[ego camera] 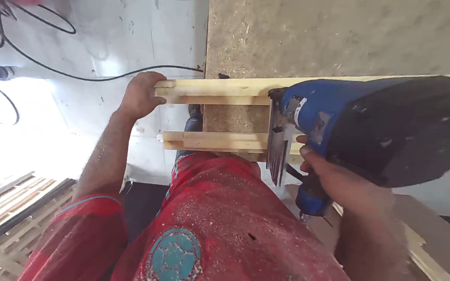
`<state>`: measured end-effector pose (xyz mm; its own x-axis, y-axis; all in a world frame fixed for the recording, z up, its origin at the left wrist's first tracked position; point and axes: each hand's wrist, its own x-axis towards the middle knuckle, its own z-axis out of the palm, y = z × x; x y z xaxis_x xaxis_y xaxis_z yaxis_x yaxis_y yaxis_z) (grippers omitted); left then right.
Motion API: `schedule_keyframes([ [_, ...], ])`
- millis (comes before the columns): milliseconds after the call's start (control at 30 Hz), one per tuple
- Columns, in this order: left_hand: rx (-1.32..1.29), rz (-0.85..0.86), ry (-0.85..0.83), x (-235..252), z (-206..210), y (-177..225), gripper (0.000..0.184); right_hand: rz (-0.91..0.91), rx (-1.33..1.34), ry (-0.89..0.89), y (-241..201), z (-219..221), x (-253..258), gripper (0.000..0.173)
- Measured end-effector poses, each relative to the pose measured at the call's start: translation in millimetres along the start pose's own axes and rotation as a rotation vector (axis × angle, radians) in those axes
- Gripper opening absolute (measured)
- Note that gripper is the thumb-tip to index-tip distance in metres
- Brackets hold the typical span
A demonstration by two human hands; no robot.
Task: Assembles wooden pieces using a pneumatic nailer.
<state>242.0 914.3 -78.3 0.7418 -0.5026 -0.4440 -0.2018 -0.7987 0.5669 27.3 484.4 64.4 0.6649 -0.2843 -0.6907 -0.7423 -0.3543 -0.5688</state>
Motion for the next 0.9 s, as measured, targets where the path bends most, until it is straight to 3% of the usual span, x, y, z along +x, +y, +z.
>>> schedule_keyframes([
  [167,-0.019,-0.070,-0.003,9.7,3.6,3.0,0.049,0.039,0.012,0.056,-5.3,8.2,-2.8,0.033],
  [267,-0.023,-0.013,-0.005,5.2,9.2,-9.2,0.075,0.072,0.015,0.105,-11.9,24.8,-10.4,0.033],
  [367,0.014,0.228,0.058,-1.2,20.6,-29.7,0.098,0.084,0.041,0.153,-23.2,42.9,-17.4,0.033],
  [467,0.011,0.338,0.156,1.9,28.3,-39.3,0.083,0.063,0.081,0.219,-29.2,58.4,-21.0,0.031],
  [533,-0.016,0.314,0.161,5.2,27.5,-38.6,0.076,0.065,0.086,0.246,-36.2,65.7,-22.1,0.028],
  [900,-0.054,0.255,0.137,7.2,24.6,-39.0,0.073,0.040,0.121,0.306,-51.8,87.9,-28.8,0.024],
])
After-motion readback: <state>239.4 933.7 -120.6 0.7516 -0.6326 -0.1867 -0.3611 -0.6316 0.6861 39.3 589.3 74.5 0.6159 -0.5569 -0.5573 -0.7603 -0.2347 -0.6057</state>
